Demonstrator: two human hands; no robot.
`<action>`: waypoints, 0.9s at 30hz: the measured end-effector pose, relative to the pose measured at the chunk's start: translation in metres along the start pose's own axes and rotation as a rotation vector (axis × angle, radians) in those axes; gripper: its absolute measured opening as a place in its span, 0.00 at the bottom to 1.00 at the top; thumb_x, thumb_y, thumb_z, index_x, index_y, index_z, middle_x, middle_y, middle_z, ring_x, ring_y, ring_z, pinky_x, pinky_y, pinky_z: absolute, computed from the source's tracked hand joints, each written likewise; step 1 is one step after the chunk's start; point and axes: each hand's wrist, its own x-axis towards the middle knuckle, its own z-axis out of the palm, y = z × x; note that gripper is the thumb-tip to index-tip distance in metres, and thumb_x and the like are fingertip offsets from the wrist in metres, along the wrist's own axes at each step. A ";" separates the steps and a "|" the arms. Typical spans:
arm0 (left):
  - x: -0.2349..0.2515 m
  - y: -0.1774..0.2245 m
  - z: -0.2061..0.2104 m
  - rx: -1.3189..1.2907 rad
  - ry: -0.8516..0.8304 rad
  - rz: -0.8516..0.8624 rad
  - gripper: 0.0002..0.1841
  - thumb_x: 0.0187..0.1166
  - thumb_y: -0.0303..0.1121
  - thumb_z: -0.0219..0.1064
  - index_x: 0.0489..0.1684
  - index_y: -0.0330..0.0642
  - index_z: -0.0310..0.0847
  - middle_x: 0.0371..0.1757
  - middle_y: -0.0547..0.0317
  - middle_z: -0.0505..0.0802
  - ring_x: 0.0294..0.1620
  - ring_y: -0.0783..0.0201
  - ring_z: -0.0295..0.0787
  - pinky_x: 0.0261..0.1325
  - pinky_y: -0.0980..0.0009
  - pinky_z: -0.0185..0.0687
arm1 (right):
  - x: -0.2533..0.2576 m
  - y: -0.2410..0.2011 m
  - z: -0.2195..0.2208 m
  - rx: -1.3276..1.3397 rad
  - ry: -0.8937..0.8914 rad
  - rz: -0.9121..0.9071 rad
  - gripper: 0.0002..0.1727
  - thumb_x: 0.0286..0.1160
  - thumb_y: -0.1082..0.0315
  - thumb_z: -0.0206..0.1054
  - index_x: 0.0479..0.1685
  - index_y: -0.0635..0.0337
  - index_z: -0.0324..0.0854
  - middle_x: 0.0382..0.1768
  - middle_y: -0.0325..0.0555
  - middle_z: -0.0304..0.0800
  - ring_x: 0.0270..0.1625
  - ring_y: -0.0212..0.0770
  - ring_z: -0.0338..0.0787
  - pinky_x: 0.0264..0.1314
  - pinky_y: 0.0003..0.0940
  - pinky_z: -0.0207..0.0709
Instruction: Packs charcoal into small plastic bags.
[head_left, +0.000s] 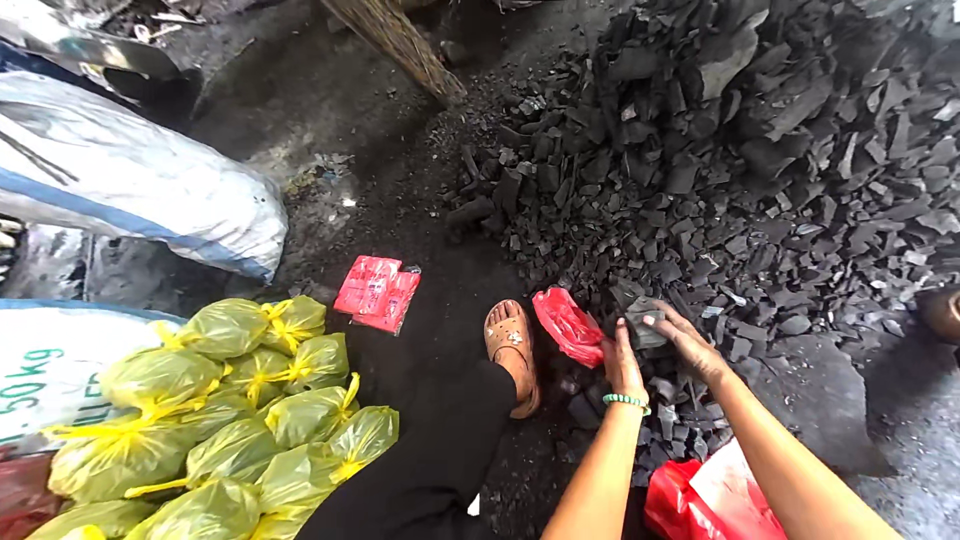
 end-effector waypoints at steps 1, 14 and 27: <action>-0.001 0.005 0.005 0.078 -0.023 0.051 0.37 0.89 0.58 0.53 0.89 0.39 0.60 0.84 0.36 0.72 0.86 0.41 0.64 0.84 0.38 0.58 | -0.002 0.003 -0.005 0.157 0.039 -0.006 0.34 0.83 0.51 0.55 0.87 0.55 0.63 0.74 0.50 0.81 0.71 0.42 0.83 0.73 0.47 0.78; 0.007 0.076 -0.038 0.401 -0.159 0.210 0.27 0.94 0.48 0.51 0.63 0.29 0.82 0.63 0.31 0.87 0.64 0.40 0.85 0.66 0.39 0.80 | -0.034 0.039 -0.011 1.345 0.441 0.050 0.37 0.78 0.26 0.42 0.68 0.42 0.74 0.56 0.50 0.88 0.58 0.59 0.90 0.54 0.74 0.81; -0.006 0.116 -0.015 0.945 -0.470 0.622 0.40 0.68 0.23 0.77 0.85 0.34 0.64 0.79 0.32 0.76 0.66 0.39 0.86 0.66 0.43 0.83 | -0.041 -0.049 -0.016 1.260 0.149 -0.390 0.32 0.81 0.31 0.44 0.60 0.41 0.82 0.54 0.44 0.92 0.58 0.49 0.91 0.54 0.60 0.87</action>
